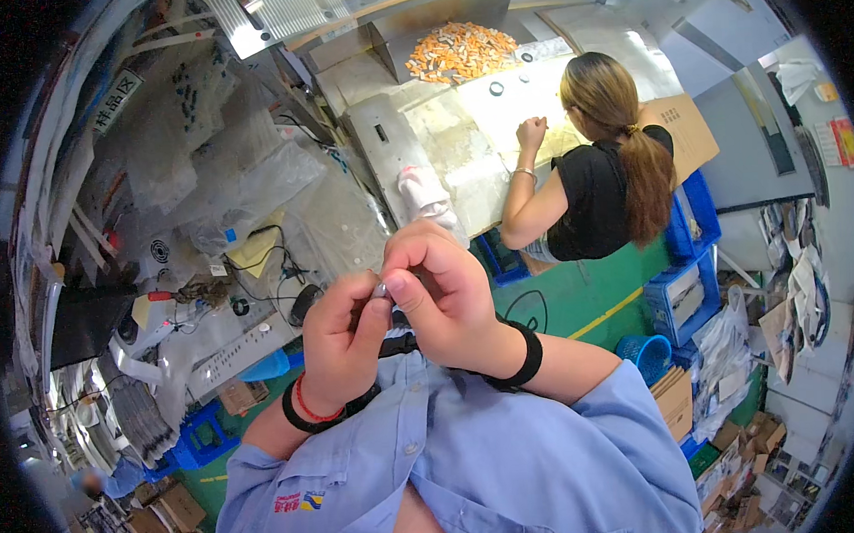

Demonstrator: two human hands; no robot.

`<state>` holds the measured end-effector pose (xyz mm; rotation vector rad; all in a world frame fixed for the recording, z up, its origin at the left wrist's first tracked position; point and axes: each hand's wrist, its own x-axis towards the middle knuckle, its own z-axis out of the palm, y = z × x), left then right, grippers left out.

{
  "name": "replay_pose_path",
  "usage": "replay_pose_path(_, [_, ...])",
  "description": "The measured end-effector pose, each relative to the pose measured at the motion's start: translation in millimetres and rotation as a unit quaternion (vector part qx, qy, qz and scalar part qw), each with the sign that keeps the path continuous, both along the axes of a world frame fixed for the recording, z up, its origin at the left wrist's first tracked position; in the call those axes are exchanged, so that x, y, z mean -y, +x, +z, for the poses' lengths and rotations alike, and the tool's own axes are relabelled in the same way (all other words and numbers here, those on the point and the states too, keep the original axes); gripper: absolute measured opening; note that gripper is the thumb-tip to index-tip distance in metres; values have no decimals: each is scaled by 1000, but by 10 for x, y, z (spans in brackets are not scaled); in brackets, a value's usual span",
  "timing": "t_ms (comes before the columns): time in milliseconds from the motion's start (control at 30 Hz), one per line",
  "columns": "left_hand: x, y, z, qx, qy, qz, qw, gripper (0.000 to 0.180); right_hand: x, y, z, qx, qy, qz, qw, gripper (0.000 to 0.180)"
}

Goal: Inspecting and cleaning small metal components using a cloth and manual assembly tools at various workstations in a factory.

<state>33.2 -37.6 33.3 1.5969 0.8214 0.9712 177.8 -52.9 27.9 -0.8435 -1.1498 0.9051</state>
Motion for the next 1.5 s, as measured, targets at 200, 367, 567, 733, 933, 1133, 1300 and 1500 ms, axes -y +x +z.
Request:
replay_pose_path(200, [-84, -12, 160, -110, 148, 15, 983, 15, -52, 146, 87, 186, 74, -34, 979, 7])
replay_pose_path(367, [-69, -28, 184, -127, 196, 9, 972, 18, -20, 167, 70, 172, 98, -17, 980, 6])
replay_pose_path(567, [-22, -39, 197, -55, 136, -26, 989, 17, 3, 132, 32, 111, 111, -4, 988, 6])
replay_pose_path(733, [8, -42, 206, -36, 94, -29, 994, 16, 22, 123, 22, 67, 96, 26, 993, 9])
replay_pose_path(933, [-12, -75, 168, -29, 138, -2, 990, 18, 71, 104, 27, -8, 43, 57, 997, 16])
replay_pose_path(1133, [-9, -60, 147, -19, 160, 1, 987, 21, 63, 148, 56, 60, 71, 57, 994, 16])
replay_pose_path(1300, [-12, -74, 147, -9, 162, -9, 987, 22, 67, 161, 111, 92, 94, 42, 990, 14])
replay_pose_path(1500, [-25, -58, 120, 2, 167, -17, 986, 21, 78, 173, 142, 111, 106, 30, 988, 15])
